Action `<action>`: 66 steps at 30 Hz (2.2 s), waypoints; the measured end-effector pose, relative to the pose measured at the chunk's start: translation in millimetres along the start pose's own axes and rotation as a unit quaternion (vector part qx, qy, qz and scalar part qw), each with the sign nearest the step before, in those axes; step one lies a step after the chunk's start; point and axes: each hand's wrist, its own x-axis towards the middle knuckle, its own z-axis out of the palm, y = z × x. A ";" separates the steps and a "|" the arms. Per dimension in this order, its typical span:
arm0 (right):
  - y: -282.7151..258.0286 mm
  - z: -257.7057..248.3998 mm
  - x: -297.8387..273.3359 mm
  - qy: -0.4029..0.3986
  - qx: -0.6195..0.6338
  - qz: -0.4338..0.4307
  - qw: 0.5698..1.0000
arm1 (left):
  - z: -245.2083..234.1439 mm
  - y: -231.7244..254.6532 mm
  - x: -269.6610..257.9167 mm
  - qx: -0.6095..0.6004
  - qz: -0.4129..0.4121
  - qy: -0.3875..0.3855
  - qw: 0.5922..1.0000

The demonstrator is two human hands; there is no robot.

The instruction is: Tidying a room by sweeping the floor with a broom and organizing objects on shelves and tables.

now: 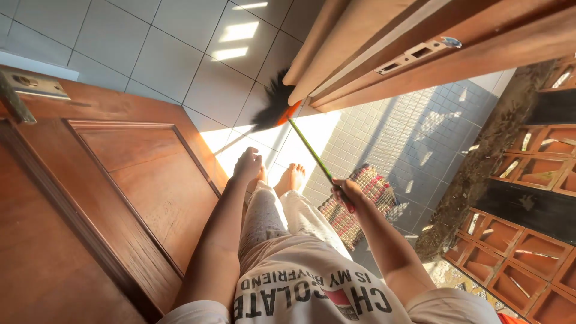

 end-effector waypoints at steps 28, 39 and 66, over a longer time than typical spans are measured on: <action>192.6 -63.8 -130.1 0.072 0.021 -0.092 0.993 | 95.6 7.1 -66.8 0.074 0.057 -0.061 0.994; -38.2 48.9 -13.9 0.269 -0.570 -0.331 0.702 | 119.8 2.5 -114.5 -0.001 -0.043 -0.035 0.998; 119.3 41.9 -133.5 0.137 -0.459 -0.200 0.855 | 123.2 -74.0 -159.2 -0.017 -0.095 -0.023 0.995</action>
